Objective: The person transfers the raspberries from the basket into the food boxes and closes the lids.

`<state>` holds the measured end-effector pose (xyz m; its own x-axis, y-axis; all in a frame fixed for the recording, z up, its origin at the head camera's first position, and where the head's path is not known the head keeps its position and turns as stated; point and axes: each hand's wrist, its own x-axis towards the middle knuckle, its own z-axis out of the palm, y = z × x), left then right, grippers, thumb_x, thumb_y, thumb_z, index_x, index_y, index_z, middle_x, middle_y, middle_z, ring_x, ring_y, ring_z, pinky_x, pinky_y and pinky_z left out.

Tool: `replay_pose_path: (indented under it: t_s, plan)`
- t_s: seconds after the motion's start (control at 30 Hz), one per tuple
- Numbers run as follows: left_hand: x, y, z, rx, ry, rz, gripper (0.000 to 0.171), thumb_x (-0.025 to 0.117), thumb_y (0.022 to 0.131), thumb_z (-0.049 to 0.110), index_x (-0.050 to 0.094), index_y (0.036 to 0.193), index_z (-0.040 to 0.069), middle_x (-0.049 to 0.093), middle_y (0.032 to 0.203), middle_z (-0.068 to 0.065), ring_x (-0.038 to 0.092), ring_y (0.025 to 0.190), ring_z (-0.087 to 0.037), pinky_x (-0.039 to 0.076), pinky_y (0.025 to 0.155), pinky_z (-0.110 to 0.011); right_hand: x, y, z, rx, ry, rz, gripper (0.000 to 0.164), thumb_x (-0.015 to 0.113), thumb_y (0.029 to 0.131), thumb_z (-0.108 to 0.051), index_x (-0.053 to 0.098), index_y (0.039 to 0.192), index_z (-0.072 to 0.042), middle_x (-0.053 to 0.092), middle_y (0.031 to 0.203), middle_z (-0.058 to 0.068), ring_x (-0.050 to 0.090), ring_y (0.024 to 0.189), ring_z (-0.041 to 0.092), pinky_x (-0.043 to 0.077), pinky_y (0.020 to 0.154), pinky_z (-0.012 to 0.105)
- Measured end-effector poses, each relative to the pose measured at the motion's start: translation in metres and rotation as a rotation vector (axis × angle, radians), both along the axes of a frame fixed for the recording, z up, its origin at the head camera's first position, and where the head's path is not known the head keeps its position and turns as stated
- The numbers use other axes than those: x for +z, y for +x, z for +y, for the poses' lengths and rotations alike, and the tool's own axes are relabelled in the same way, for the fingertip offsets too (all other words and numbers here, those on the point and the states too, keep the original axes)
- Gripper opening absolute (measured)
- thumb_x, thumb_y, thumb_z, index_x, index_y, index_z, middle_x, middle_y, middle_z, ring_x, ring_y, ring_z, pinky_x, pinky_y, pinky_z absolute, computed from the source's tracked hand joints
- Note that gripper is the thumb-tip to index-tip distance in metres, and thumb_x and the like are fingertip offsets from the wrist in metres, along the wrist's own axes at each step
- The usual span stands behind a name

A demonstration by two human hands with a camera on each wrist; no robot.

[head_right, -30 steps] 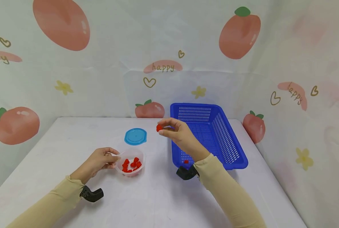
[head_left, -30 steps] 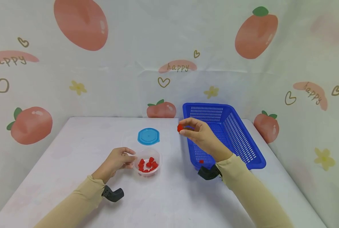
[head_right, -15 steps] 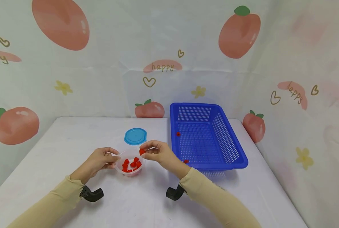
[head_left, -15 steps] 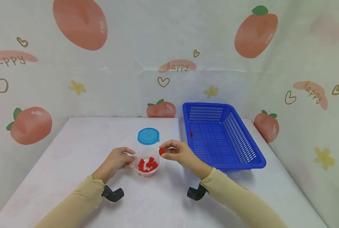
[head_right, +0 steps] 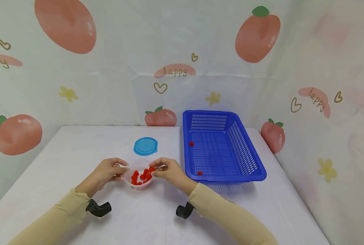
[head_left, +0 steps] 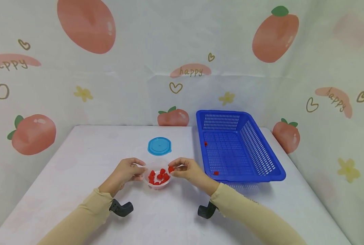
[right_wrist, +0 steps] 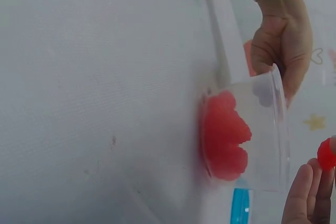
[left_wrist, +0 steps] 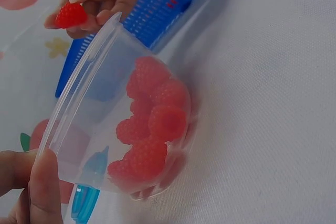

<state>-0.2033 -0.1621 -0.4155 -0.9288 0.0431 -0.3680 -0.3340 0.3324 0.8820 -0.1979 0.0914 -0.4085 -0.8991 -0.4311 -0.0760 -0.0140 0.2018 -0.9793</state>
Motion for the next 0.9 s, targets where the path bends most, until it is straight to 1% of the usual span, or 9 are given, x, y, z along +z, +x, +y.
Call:
replay_pose_path:
  t_s: [0.17, 0.37, 0.7, 0.9]
  plan:
    - [0.0003, 0.0001, 0.0007, 0.006, -0.003, -0.004, 0.033, 0.066, 0.091, 0.012, 0.056, 0.119, -0.002, 0.063, 0.081, -0.009, 0.058, 0.065, -0.015, 0.056, 0.062, -0.021, -0.0026, 0.0009, -0.0015, -0.005, 0.020, 0.004, 0.027, 0.068, 0.086, -0.003, 0.065, 0.113, 0.003, 0.065, 0.110, 0.013, 0.058, 0.084, 0.013, 0.055, 0.078, 0.021]
    - [0.0001, 0.0000, 0.0008, 0.008, -0.006, -0.002, 0.033, 0.066, 0.091, 0.013, 0.056, 0.119, -0.002, 0.064, 0.082, -0.009, 0.058, 0.065, -0.015, 0.056, 0.062, -0.021, -0.0013, 0.0024, -0.0035, -0.011, 0.046, -0.006, 0.027, 0.068, 0.087, -0.004, 0.065, 0.113, 0.001, 0.065, 0.111, 0.012, 0.059, 0.087, 0.015, 0.056, 0.080, 0.024]
    - [0.0012, 0.0005, 0.0011, 0.004, -0.006, 0.002, 0.032, 0.065, 0.091, 0.012, 0.056, 0.119, -0.002, 0.063, 0.079, -0.008, 0.058, 0.065, -0.015, 0.056, 0.062, -0.021, -0.0027, 0.0005, -0.0045, -0.016, 0.060, -0.017, 0.027, 0.069, 0.086, -0.004, 0.066, 0.112, 0.000, 0.065, 0.109, 0.012, 0.059, 0.086, 0.015, 0.056, 0.079, 0.024]
    - [0.0011, 0.0001, 0.0013, 0.008, -0.010, 0.002, 0.033, 0.066, 0.091, 0.013, 0.056, 0.118, -0.002, 0.062, 0.077, -0.007, 0.058, 0.064, -0.015, 0.056, 0.062, -0.021, -0.0025, -0.0002, -0.0043, -0.017, 0.070, -0.014, 0.026, 0.069, 0.086, -0.005, 0.066, 0.112, -0.001, 0.065, 0.107, 0.009, 0.061, 0.086, 0.015, 0.057, 0.081, 0.026]
